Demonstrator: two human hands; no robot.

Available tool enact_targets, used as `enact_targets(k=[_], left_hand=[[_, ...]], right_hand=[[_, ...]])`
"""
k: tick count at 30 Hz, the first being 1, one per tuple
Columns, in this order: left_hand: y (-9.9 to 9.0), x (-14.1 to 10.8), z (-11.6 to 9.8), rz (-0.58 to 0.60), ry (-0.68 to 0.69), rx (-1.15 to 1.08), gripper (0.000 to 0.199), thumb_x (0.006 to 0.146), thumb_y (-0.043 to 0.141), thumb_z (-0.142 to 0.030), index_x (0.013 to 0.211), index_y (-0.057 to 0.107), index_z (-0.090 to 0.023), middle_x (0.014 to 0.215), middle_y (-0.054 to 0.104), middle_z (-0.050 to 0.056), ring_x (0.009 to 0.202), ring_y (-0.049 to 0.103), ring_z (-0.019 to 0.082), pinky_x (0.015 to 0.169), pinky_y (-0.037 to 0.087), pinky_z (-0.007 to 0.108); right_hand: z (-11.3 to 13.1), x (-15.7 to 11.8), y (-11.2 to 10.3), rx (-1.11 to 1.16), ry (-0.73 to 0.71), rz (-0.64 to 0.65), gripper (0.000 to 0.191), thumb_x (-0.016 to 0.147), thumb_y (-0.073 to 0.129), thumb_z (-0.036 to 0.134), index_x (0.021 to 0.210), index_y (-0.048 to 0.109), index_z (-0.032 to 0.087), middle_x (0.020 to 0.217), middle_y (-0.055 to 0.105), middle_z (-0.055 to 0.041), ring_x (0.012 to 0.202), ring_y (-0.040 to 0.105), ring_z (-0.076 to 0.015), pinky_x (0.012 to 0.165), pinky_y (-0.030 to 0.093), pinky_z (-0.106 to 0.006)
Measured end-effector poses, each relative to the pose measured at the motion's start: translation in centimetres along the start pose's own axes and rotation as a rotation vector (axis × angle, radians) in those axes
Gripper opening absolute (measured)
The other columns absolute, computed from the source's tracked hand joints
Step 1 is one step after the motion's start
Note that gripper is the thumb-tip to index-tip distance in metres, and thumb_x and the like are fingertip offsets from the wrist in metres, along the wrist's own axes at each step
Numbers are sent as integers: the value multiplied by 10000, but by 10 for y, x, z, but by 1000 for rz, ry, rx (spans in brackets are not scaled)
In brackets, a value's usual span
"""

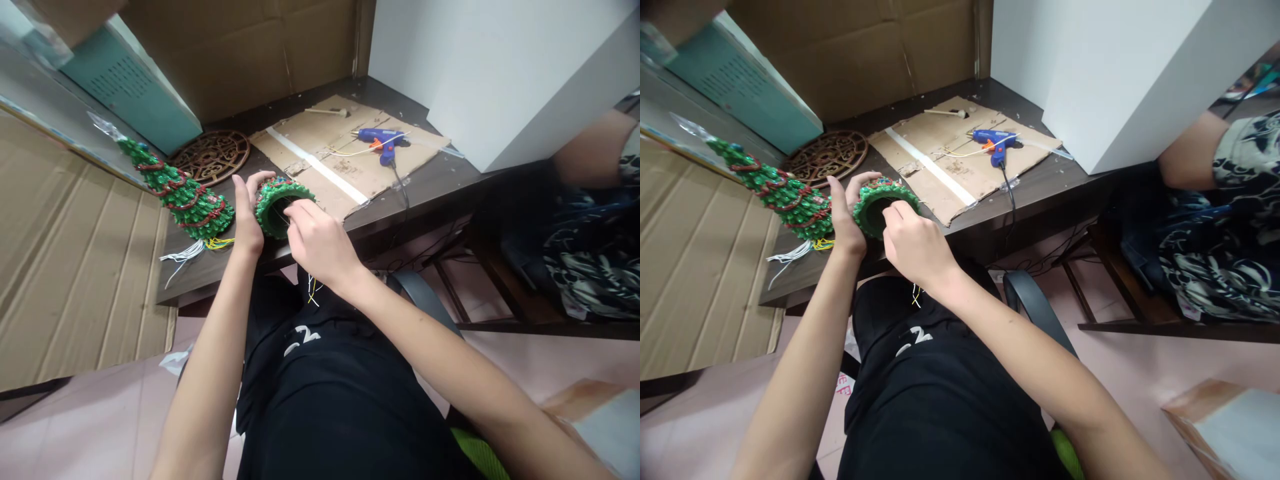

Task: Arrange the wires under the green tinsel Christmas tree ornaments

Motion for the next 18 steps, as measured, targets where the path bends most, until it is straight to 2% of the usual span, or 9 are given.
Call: enact_targets(k=[5,9,12,18], left_hand=[[-1,-1,2,19,-9,-24,668,992,255,-733,1104,684,-233,1036,706,79,1028,680,223,1024,522,347],[-2,-2,2,6,-9,-17,669,976,277,-760,1099,682,-242,1012,698,72,1058,673,235,1046,507,368],[-2,-3,1,7,-13,-29,664,971,288,-767,1094,681,-246,1030,700,68,1087,666,237,1074,487,373],[-5,-3,2,0,-17,9,638,972,312,-754,1122,670,-248,1122,689,68,1141,650,239,1096,469,385]], right_hand=[[-2,6,10,-162,-9,135,373,1000,379,85,1277,629,95,1242,668,-137,954,698,-241,719,497,-330],[4,8,13,-296,-49,133,310,1030,363,180,1056,667,125,1180,683,-111,849,701,-232,611,420,-338],[10,11,16,-374,-82,136,306,1020,350,190,1019,649,124,1187,675,-119,808,703,-231,576,392,-353],[15,19,15,-425,-93,174,298,983,370,191,1027,657,124,1126,670,-121,823,707,-252,582,427,-363]])
Point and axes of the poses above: each hand's wrist, its own x-axis towards the middle knuckle, its own y-axis out of the palm, z = x × y, the point moved 4 cm from there along x, towards the middle knuckle
